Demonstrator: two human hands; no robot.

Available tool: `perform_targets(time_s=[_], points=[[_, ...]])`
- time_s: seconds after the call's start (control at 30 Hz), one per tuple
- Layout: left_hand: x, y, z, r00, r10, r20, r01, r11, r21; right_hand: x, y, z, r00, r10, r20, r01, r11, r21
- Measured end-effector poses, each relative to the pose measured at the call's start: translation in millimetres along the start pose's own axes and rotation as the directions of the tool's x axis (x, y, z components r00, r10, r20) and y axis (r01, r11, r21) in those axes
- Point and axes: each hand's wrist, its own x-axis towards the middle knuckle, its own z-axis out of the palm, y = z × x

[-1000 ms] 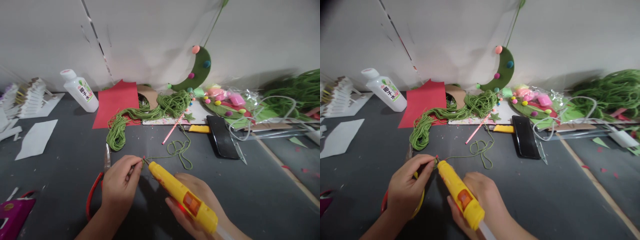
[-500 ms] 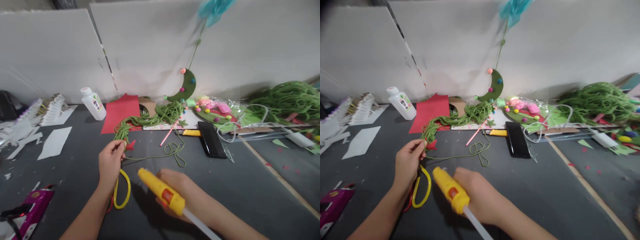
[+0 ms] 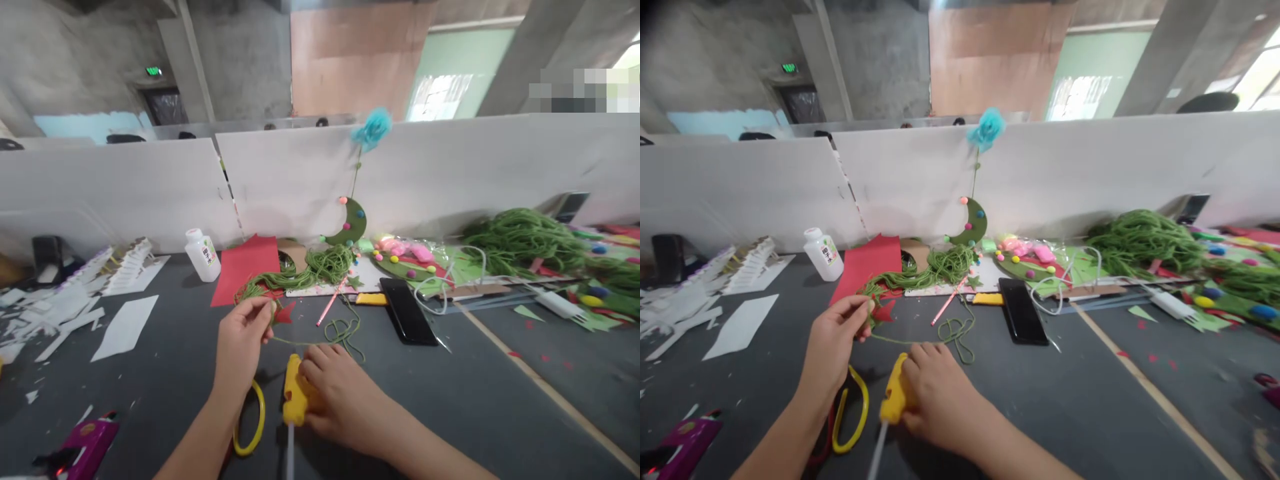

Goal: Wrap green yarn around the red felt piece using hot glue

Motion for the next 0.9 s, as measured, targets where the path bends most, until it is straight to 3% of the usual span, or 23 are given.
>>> perform_targets(time_s=[0.1,0.2,0.27,0.33,0.47,0.57,0.67,0.8,0.87,0.9], points=[[-3,15,5.0,0.999,0.052,-0.008,-0.052,0.998,0.032,4,-9,-28,0.97,0.081,-0.231,-0.021,0.968,0.251],[-7,24,10.9,0.994,0.106,-0.034,-0.103,0.992,0.066,19,-17,-42,0.867,0.136,-0.48,0.074,0.917,0.393],[-10,25,13.8,0.985,0.163,-0.062,-0.156,0.982,0.109,31,-21,-45,0.805,0.172,-0.568,0.12,0.89,0.44],[-12,21,14.6,0.954,0.279,-0.108,-0.251,0.943,0.219,41,-23,-43,0.777,0.232,-0.584,0.124,0.855,0.504],[-13,11,11.2,0.881,0.469,-0.053,-0.409,0.815,0.41,50,-21,-40,0.805,0.298,-0.512,0.136,0.748,0.649],[-12,9,10.1,0.867,0.498,-0.01,-0.438,0.771,0.463,50,-16,-40,0.841,0.363,-0.401,0.092,0.634,0.768],[-10,11,10.8,0.897,0.442,0.019,-0.397,0.786,0.474,49,-9,-42,0.88,0.408,-0.243,0.056,0.419,0.906],[-2,12,6.9,0.944,0.316,0.089,-0.317,0.807,0.498,50,-1,-44,0.944,0.329,-0.031,-0.011,0.125,0.992],[5,12,2.5,0.97,0.206,0.125,-0.241,0.842,0.482,52,3,-45,0.952,0.303,0.045,-0.075,0.086,0.993],[8,12,0.1,0.979,0.141,0.145,-0.193,0.865,0.463,52,4,-46,0.946,0.319,0.052,-0.093,0.116,0.989]])
